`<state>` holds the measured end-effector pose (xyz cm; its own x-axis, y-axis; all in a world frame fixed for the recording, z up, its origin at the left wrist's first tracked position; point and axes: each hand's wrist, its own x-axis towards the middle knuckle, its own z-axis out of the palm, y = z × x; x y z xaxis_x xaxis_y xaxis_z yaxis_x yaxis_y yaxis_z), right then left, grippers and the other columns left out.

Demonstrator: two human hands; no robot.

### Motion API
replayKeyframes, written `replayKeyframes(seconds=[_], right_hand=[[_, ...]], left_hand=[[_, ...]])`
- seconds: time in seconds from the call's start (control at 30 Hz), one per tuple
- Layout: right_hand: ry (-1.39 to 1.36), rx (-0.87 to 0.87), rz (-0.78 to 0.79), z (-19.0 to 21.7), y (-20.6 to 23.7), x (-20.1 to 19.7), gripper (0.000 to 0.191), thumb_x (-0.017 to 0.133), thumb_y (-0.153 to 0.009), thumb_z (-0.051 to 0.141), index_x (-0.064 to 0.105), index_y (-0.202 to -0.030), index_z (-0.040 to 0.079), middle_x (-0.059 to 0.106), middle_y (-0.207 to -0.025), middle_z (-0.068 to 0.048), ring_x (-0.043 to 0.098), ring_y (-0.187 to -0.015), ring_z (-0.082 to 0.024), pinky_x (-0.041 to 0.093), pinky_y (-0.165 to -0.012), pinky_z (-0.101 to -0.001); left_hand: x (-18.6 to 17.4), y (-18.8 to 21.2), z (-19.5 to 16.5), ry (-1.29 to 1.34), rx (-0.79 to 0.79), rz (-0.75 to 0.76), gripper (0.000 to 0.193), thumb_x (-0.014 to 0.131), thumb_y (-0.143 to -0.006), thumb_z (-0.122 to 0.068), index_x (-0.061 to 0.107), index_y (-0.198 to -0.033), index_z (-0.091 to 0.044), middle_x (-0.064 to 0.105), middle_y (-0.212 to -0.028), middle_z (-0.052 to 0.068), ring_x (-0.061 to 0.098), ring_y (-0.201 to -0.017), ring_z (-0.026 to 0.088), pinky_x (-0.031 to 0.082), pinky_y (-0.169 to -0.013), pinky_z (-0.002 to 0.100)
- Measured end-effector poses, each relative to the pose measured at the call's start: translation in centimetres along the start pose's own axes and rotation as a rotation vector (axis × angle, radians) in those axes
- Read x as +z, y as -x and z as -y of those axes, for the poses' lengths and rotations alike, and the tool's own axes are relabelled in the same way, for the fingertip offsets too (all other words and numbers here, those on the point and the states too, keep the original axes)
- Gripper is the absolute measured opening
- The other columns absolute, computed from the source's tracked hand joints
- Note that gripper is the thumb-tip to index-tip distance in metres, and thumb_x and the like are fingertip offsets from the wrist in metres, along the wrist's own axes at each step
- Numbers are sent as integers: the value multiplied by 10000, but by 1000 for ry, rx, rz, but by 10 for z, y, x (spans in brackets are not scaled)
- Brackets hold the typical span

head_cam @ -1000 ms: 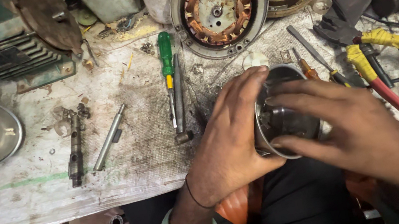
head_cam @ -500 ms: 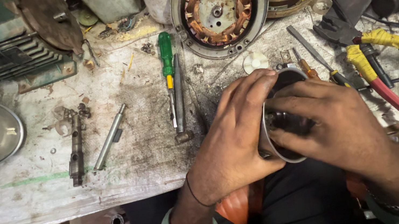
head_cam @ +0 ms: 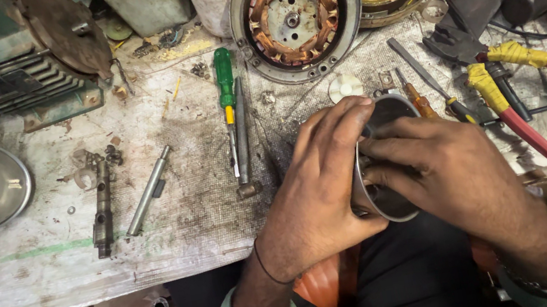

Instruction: The person assembles a small appliance by inserting a metal blade into a stainless steel jar, securing it with a washer and nut, and attaching a black rubber gasket. They use pliers to tighten the nut and repeatedly check the fit by rotating the blade and inspecting the seal.

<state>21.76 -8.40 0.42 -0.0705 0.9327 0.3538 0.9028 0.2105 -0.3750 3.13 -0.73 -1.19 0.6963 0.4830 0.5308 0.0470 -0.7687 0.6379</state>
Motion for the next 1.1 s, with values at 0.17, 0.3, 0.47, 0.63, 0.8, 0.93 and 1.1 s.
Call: replayKeyframes(seconds=[0.17, 0.3, 0.47, 0.63, 0.8, 0.93, 1.1], right_hand=[[29, 119, 87, 3, -2, -2, 318, 860, -721, 203, 777, -1000, 76, 707, -822, -87, 706, -690, -281, 564, -612, -409], [14, -85, -20, 4, -4, -3, 390, 830, -680, 150, 763, -1052, 55, 714, -1012, -111, 696, -861, -301, 566, -707, -413], [63, -129, 8, 2, -2, -8, 376, 827, -645, 115, 775, -1014, 62, 713, -1079, -106, 654, -983, -301, 551, -812, -413], [75, -132, 28, -6, -2, -6, 341, 844, -654, 142, 789, -983, 66, 715, -1006, -91, 673, -951, -280, 566, -788, -399], [36, -114, 15, -11, -2, -4, 314, 855, -664, 166, 791, -953, 60, 712, -955, -86, 686, -880, -273, 568, -743, -397], [25, -63, 5, -7, -2, -3, 287, 857, -686, 196, 771, -910, 38, 709, -906, -94, 698, -811, -278, 566, -699, -394], [-19, 118, 32, -1, -1, -2, 254, 847, -731, 207, 761, -881, 20, 690, -752, -96, 684, -635, -266, 543, -589, -402]], left_hand=[[1, 0, -1, -18, 5, -10, 1126, 935, -651, -236, 304, -1563, -43, 428, -1581, 201, 404, -1501, 427, 351, -1295, 509], [-1, -1, 0, -27, 12, -13, 1121, 927, -647, -233, 304, -1560, -43, 433, -1576, 202, 410, -1501, 425, 341, -1301, 515], [-1, 0, -1, -10, 8, -20, 1105, 924, -683, -242, 302, -1575, -47, 441, -1581, 200, 416, -1505, 421, 343, -1307, 511], [0, 2, -1, -4, 15, -29, 1098, 924, -709, -243, 297, -1589, -49, 438, -1592, 194, 416, -1511, 422, 355, -1313, 507], [1, 0, -1, -8, 12, -16, 1105, 920, -690, -239, 301, -1586, -54, 441, -1585, 193, 425, -1498, 421, 372, -1297, 502], [1, 0, -1, -15, 27, -13, 1124, 933, -688, -263, 292, -1587, -52, 440, -1580, 192, 420, -1496, 419, 357, -1302, 513], [2, 0, 0, -22, 25, -3, 1123, 936, -696, -276, 293, -1590, -54, 434, -1590, 191, 416, -1503, 414, 359, -1308, 510]])
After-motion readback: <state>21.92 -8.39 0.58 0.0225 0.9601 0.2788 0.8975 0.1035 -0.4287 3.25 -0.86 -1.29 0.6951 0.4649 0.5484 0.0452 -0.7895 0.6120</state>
